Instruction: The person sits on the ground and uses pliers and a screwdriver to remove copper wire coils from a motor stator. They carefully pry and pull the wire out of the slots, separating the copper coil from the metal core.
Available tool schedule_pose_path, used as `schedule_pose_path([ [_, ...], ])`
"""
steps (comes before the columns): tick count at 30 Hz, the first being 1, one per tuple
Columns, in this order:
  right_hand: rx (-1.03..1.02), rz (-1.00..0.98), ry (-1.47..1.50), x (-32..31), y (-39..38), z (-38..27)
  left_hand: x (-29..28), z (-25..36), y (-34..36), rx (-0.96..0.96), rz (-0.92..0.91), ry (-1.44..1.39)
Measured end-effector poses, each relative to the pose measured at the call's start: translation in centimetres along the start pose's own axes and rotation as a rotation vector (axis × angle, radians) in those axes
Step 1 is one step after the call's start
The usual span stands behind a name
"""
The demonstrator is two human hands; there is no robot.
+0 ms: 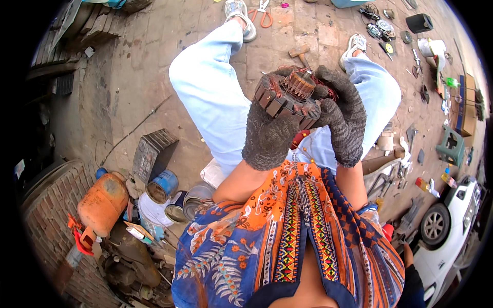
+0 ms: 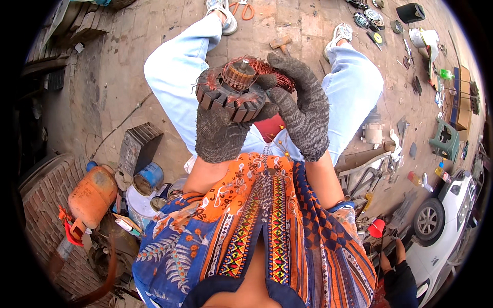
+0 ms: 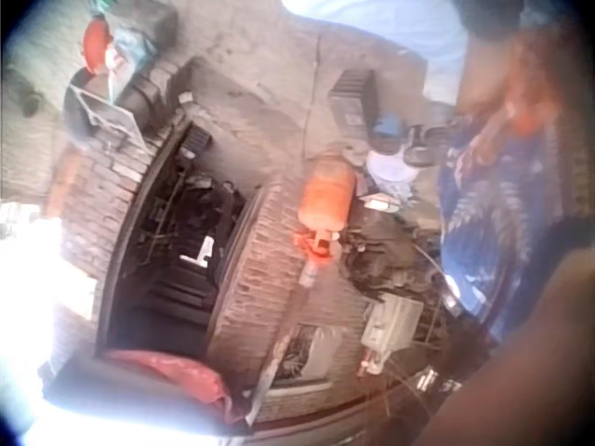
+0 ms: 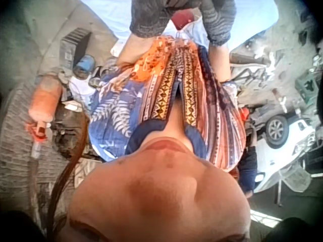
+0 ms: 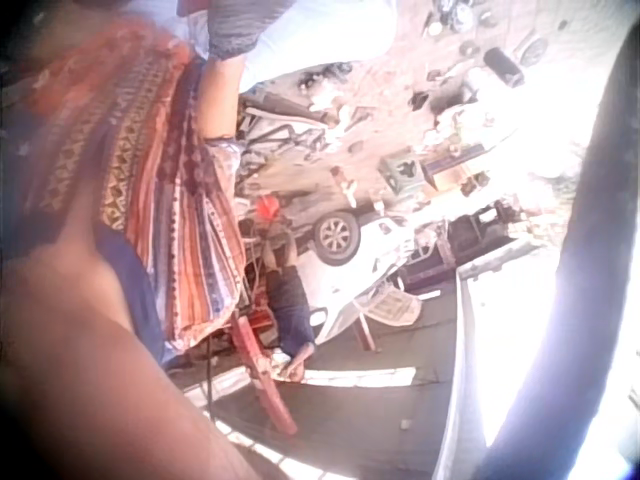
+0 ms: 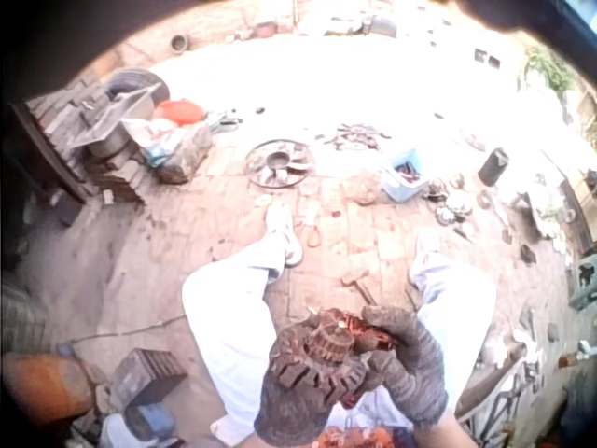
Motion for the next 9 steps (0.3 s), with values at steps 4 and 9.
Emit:
schedule_pose_path([
  [4,-0.036,-0.060,-0.199,0.5,0.0,0.3,-0.5,-0.6,-0.2,-0.027,0.027,-0.075],
  [9,0.236,-0.135,-0.115,0.4,-0.1,1.9,-0.7,-0.6,0.0,-0.051,-0.008,-0.035],
])
Point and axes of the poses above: each hand's wrist, its own y-axis towards the middle knuckle, its own x-axis out of the palm, z = x × y, the point moved 7 cm from there along y, towards the middle knuckle, and after that the axes turned 15 degrees about z, right-handed, at the moved point
